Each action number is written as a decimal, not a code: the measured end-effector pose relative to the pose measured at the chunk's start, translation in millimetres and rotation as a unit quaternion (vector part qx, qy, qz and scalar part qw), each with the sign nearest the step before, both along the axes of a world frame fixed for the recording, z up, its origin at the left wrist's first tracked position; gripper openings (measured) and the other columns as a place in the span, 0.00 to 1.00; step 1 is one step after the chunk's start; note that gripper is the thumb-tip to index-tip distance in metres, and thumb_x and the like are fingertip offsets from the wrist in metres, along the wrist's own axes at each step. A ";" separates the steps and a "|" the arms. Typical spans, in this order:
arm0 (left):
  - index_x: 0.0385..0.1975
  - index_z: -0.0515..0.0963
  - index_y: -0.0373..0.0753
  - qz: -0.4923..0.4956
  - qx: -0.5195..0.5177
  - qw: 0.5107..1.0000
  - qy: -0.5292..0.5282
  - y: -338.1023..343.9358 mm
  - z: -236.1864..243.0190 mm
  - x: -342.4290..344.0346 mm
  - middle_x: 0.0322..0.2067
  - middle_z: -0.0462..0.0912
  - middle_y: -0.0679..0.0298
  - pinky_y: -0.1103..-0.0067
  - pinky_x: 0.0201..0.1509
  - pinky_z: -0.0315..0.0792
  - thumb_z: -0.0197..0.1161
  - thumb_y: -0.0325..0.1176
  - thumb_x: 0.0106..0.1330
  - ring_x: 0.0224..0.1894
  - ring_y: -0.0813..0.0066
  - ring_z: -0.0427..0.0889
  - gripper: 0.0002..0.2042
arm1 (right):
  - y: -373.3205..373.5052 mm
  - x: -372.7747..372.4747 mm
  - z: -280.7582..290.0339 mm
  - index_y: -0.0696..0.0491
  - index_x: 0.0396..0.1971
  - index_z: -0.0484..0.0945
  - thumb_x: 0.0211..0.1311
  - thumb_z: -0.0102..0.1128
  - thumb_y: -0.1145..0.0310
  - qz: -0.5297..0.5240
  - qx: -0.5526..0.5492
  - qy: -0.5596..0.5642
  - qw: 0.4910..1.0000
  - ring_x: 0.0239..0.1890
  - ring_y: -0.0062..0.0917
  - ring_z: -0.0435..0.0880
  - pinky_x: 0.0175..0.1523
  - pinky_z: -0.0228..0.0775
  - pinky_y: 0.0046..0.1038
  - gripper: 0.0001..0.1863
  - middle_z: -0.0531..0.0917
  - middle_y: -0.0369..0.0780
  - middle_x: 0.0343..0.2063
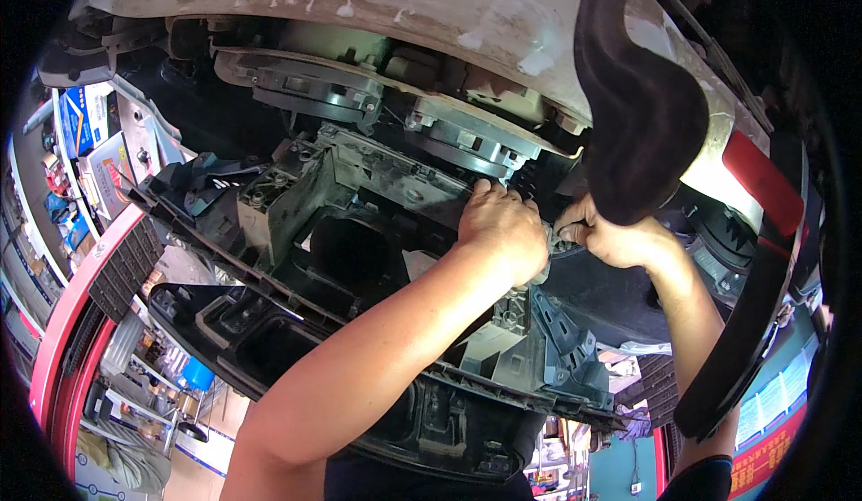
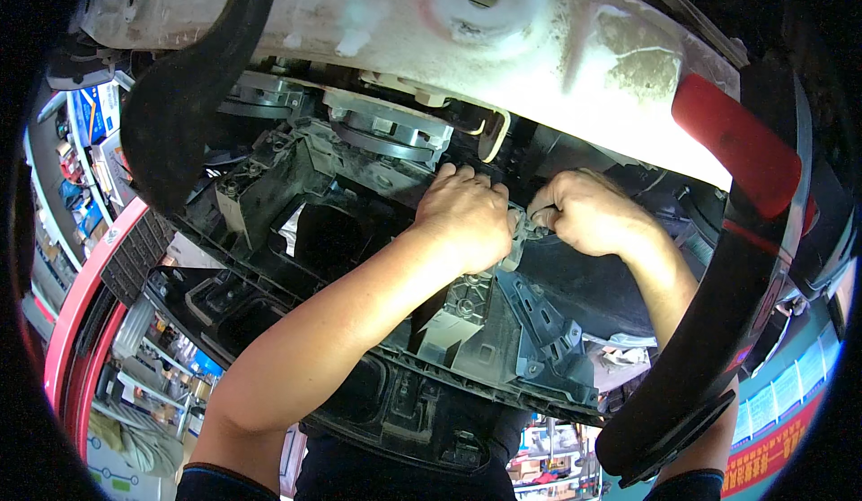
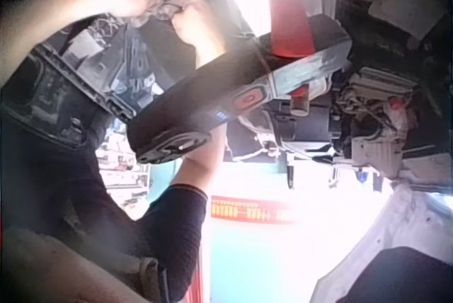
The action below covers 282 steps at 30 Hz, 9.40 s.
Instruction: The person installs a car bumper onto the front of a vehicle. They use a cordless impact driver to secure the bumper with screws and fasteners, then align and attach the lower trim piece.
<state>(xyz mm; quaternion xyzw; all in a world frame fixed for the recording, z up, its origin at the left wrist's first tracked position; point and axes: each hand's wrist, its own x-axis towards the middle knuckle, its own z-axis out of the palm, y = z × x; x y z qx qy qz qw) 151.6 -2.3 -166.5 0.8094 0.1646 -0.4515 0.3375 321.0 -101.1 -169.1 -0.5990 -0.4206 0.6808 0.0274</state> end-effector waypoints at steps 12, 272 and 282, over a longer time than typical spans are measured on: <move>0.49 0.83 0.35 0.008 -0.002 1.000 -0.007 2.0 2.3 -0.3 0.51 0.85 0.54 0.64 0.69 0.61 0.48 0.44 0.76 0.58 0.60 0.78 0.21 | -12.7 -12.5 14.5 0.56 0.38 0.88 0.47 0.61 0.84 -0.001 0.100 -0.069 0.993 0.45 0.43 0.82 0.51 0.75 0.39 0.17 0.80 0.46 0.39; 0.47 0.84 0.34 0.179 -0.156 0.970 -0.055 -3.7 -5.1 -2.6 0.47 0.86 0.44 0.62 0.55 0.77 0.70 0.43 0.58 0.51 0.49 0.85 0.22 | -73.8 -40.6 -14.1 0.63 0.47 0.77 0.64 0.58 0.79 -0.428 0.145 -0.104 0.886 0.50 0.49 0.80 0.58 0.70 0.44 0.12 0.82 0.54 0.43; 0.49 0.82 0.32 0.143 -0.171 0.973 -0.067 -7.0 -9.1 -2.6 0.48 0.85 0.43 0.61 0.56 0.76 0.63 0.40 0.66 0.52 0.49 0.84 0.18 | -68.2 -31.0 -16.9 0.64 0.35 0.78 0.63 0.52 0.79 -0.389 0.110 -0.052 0.913 0.32 0.39 0.83 0.43 0.75 0.41 0.06 0.82 0.48 0.27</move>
